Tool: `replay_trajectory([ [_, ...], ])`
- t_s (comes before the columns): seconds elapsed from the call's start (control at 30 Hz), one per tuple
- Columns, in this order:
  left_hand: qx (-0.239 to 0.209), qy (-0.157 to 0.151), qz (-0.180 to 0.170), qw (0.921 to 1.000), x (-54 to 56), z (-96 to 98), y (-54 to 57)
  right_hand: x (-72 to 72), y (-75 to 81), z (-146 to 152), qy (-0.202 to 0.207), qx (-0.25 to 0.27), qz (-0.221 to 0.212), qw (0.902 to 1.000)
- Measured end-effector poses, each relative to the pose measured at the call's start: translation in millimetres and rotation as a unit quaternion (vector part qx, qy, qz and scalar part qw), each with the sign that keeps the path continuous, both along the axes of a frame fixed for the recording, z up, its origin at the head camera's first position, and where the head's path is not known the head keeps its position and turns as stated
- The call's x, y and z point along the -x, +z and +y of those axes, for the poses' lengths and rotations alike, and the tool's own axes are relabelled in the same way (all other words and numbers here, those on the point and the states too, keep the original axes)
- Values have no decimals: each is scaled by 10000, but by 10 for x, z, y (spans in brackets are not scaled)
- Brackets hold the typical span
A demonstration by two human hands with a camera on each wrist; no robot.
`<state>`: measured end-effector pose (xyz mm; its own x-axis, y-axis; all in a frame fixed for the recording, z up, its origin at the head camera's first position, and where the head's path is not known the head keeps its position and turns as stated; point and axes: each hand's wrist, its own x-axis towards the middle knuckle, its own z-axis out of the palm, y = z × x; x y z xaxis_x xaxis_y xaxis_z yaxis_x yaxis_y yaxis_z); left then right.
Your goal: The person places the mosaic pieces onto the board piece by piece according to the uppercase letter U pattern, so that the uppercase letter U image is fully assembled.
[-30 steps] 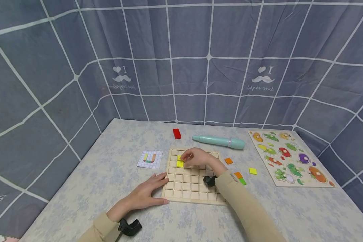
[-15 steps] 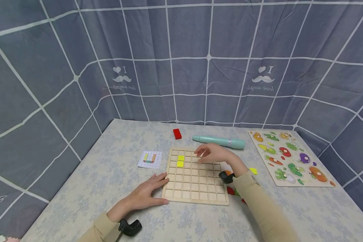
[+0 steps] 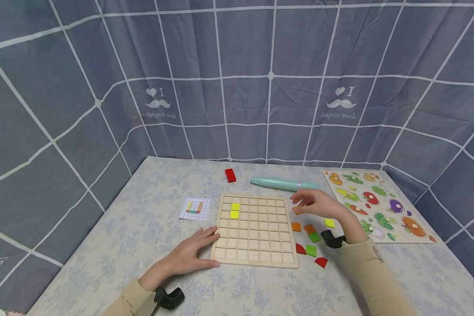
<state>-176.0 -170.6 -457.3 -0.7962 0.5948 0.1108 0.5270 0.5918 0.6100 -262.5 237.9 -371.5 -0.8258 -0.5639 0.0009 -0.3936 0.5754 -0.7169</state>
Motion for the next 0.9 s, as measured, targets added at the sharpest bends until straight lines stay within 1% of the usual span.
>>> replay_trajectory([
  [0.17,-5,3,47,10000,3,-10,-11,-67,-91,209,-234,-66,48,9997],
  [0.6,8,-22,148,9999,0,-14,-27,-224,-266,577,-902,-3,-210,9957],
  [0.77,9,9,106,9999,0,-14,-19,-240,-302,698,-1051,-26,-211,9942],
  [0.9,25,18,99,9999,8,-8,-18,-223,-338,776,-1226,-41,-330,9919],
])
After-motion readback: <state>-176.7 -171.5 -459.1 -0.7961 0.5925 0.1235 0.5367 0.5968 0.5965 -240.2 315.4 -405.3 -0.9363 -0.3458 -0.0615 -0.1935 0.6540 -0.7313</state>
